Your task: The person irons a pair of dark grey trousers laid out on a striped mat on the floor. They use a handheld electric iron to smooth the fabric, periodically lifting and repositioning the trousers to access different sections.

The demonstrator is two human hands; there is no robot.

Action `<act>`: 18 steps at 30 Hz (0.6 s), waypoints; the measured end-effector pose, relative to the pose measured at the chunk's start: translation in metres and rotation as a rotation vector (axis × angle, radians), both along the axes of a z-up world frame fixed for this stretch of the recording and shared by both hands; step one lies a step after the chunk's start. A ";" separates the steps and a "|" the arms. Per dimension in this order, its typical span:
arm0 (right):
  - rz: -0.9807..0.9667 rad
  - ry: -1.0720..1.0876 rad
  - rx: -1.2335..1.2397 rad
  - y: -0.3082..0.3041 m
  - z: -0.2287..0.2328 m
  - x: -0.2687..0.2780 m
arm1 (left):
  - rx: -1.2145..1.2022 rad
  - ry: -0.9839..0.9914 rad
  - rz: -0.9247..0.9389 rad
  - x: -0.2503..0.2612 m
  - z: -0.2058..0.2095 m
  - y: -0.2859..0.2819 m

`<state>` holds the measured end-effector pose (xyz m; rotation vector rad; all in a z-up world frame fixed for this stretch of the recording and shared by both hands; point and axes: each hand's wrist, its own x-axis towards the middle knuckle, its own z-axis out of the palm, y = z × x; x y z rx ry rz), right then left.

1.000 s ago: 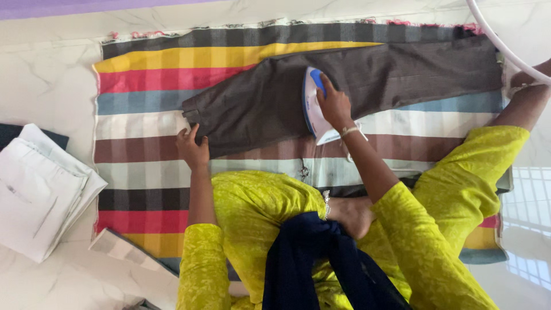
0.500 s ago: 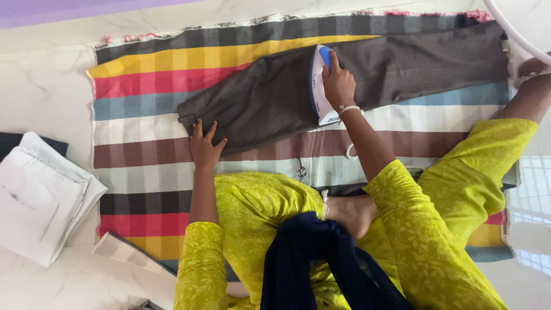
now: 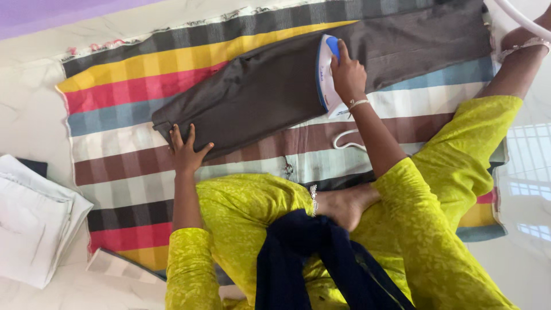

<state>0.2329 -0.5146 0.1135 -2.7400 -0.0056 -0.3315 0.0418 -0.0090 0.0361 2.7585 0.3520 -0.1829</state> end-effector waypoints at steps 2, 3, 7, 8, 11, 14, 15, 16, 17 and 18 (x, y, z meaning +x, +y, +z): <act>-0.006 -0.005 0.018 -0.003 0.003 0.006 | -0.003 -0.023 -0.003 -0.001 -0.003 0.000; -0.002 0.011 0.025 -0.006 0.005 -0.002 | 0.006 -0.013 -0.002 -0.002 -0.005 -0.001; 0.004 0.122 0.025 -0.024 0.019 -0.049 | 0.029 0.012 -0.004 0.000 -0.009 0.005; 0.001 0.134 0.024 -0.031 0.021 -0.058 | 0.030 0.018 -0.006 -0.001 -0.010 0.005; -0.004 0.128 0.002 -0.050 0.019 -0.062 | 0.021 0.007 -0.013 -0.001 -0.012 0.007; -0.065 0.071 -0.013 -0.071 0.010 -0.022 | 0.029 0.002 -0.010 -0.001 -0.012 0.005; -0.111 0.071 0.014 -0.078 0.007 -0.007 | 0.001 0.013 -0.004 -0.001 -0.012 0.005; -0.113 0.058 0.009 -0.086 0.005 0.001 | -0.026 0.025 0.002 -0.002 -0.011 0.004; -0.116 0.039 0.005 -0.093 0.005 0.008 | -0.054 0.030 0.006 0.000 -0.010 0.005; -0.119 0.019 0.001 -0.095 0.005 0.013 | -0.036 0.023 0.011 0.000 -0.007 0.007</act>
